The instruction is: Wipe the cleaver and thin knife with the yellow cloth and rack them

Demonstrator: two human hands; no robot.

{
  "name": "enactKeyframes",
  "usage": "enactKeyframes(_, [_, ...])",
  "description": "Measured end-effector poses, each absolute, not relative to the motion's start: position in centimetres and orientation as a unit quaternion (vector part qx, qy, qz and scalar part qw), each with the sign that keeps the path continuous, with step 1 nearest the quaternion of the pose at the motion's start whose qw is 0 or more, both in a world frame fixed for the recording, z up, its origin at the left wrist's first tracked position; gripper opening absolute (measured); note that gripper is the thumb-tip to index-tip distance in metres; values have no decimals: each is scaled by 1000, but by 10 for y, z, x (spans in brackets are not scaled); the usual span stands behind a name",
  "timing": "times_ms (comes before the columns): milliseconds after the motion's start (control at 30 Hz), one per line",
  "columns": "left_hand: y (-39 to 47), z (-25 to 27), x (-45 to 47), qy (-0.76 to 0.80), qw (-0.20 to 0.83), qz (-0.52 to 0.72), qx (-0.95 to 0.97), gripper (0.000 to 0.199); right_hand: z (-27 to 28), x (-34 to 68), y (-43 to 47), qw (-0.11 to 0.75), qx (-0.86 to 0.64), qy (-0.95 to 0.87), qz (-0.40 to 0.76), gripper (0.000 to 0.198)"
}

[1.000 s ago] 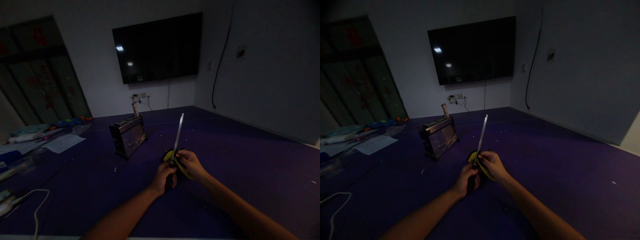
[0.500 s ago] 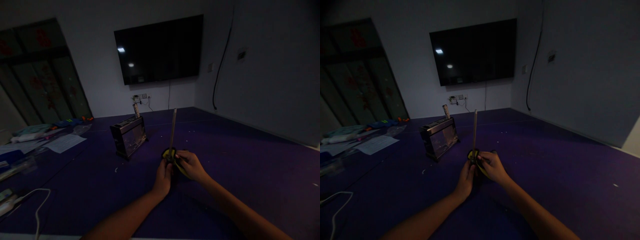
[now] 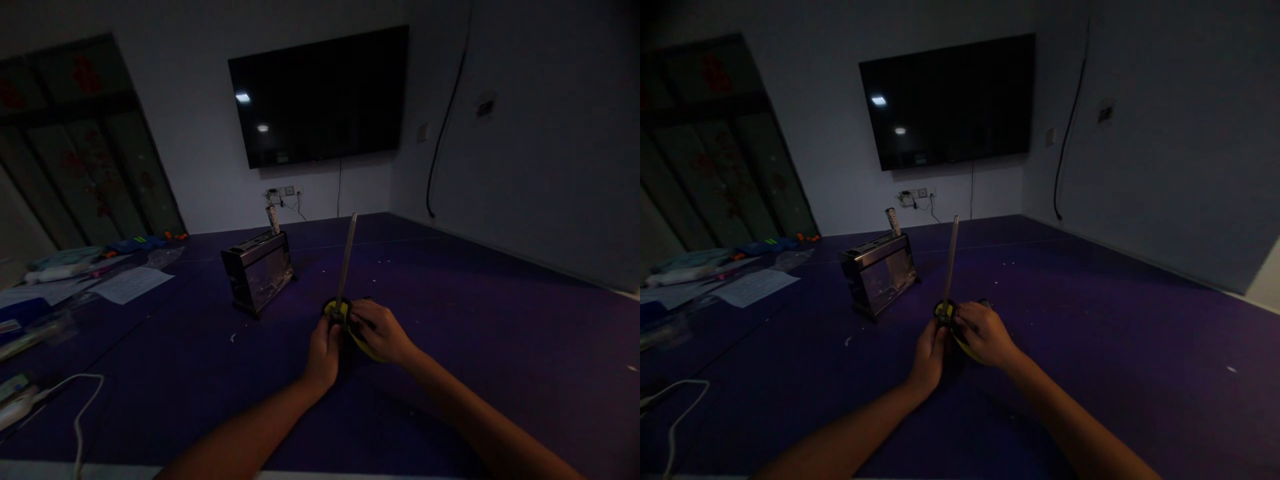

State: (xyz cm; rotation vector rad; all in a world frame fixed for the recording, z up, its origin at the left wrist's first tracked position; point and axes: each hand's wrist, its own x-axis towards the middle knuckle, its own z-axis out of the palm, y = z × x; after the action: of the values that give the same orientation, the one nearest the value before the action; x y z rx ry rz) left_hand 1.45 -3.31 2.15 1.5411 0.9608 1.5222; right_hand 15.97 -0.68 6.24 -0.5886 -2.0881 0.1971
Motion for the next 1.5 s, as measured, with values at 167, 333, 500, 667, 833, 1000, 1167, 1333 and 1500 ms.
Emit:
enactKeyframes(167, [-35,22,15,359,423,593,583,42,63,158,-6,460,-243,-848,98,24])
enactKeyframes(333, [-33,22,16,380,401,617,561,43,60,159,-7,471,-244,-844,78,20])
enactKeyframes(500, [-31,22,15,393,395,602,572,45,57,160,-5,462,-253,-845,91,18])
enactKeyframes(667, [-32,22,16,354,453,569,587,47,57,159,-2,474,-253,-834,128,16])
enactKeyframes(833, [-33,21,17,318,517,552,572,44,57,159,-1,479,-252,-823,172,14])
enactKeyframes(1000, [-31,19,19,311,551,574,519,43,58,158,-2,476,-251,-825,173,15])
enactKeyframes(1167, [-30,19,19,315,567,594,475,44,59,158,-3,489,-258,-820,149,14])
enactKeyframes(1333, [-29,19,16,296,609,568,469,42,59,157,-5,480,-260,-818,179,14])
enactKeyframes(1500, [-27,18,14,258,673,533,442,38,57,155,-4,453,-273,-823,209,14])
